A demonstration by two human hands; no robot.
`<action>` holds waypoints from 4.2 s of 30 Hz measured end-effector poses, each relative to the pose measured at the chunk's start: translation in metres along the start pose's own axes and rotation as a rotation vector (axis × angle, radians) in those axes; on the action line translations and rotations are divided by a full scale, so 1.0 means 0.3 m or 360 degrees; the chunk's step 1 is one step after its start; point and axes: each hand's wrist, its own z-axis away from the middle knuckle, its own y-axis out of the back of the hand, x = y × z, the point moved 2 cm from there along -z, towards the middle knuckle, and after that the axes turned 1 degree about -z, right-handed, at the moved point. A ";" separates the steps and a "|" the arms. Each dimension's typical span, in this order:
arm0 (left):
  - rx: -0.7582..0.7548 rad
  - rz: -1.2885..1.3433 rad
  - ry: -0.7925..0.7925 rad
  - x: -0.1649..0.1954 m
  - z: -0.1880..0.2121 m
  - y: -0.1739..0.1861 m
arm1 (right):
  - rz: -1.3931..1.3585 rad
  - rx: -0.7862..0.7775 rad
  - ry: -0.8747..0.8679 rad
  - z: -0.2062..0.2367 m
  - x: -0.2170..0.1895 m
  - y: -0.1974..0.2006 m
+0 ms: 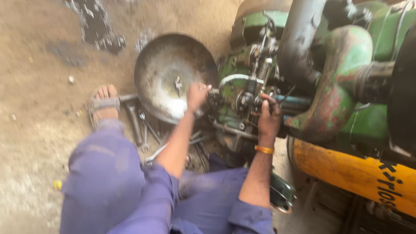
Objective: The person sits on the ground and uses a wrench to tighten bolts on a green engine. They repeatedly adjust the tool and reposition their hands to work on different fasteners while a second person stands nearby.
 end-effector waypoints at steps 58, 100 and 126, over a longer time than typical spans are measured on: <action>-0.0021 0.1605 0.0182 -0.051 0.183 -0.093 | -0.0041 0.0182 0.0006 0.005 -0.042 -0.040; -0.0341 0.1516 0.0169 -0.012 -0.119 -0.066 | -0.0016 0.0232 0.0016 0.009 -0.017 -0.031; 0.0610 0.1311 -0.0136 -0.071 0.104 0.001 | 0.0045 0.0285 0.0013 0.016 -0.031 -0.036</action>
